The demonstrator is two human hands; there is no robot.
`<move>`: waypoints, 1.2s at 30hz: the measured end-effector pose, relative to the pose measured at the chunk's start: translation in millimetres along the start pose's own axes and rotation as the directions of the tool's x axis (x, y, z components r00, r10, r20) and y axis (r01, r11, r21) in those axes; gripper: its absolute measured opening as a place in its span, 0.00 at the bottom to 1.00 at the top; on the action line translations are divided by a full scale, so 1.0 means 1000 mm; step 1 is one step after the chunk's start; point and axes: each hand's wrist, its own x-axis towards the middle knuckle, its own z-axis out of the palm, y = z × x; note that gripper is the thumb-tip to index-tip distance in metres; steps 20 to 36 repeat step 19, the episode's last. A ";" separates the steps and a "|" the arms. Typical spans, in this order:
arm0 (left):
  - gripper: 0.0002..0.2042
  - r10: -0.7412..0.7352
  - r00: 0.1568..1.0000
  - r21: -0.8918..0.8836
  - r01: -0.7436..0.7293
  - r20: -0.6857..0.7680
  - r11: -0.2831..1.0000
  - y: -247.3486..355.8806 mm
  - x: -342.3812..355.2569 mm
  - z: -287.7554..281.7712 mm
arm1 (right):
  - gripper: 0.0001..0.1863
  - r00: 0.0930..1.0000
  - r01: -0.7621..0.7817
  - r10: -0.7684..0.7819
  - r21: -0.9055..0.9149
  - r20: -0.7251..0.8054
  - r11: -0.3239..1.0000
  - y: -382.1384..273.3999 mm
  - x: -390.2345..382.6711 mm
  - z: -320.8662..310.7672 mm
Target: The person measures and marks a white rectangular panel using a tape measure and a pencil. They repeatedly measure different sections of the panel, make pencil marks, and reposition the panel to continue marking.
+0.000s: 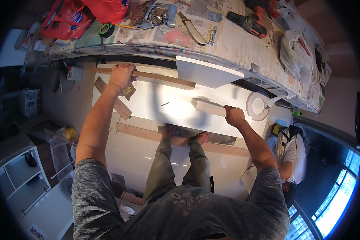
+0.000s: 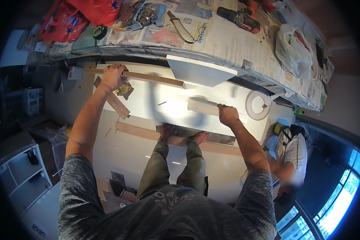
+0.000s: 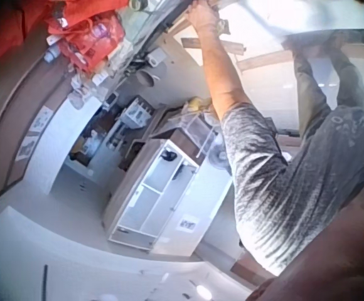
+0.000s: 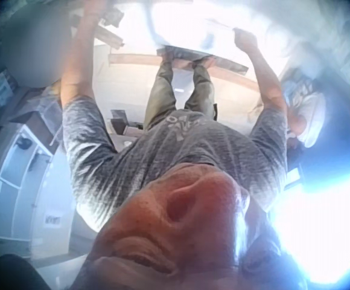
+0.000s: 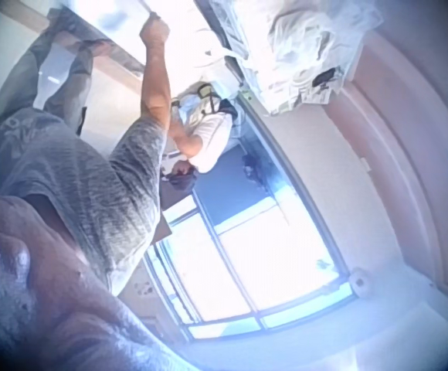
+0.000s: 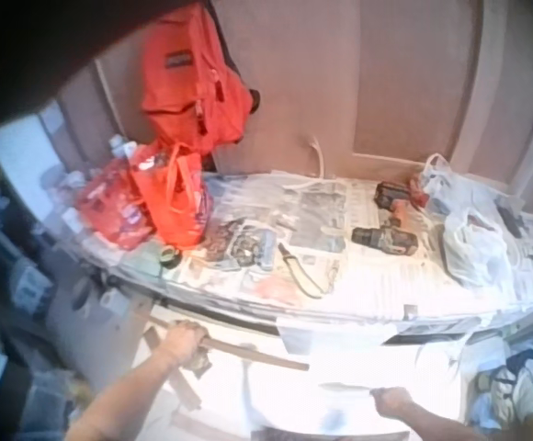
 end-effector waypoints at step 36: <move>0.21 0.038 0.993 0.170 -0.018 -0.112 0.985 -0.045 -0.007 0.007 | 0.37 0.991 0.120 -0.105 0.221 -0.078 0.968 0.075 0.117 -0.032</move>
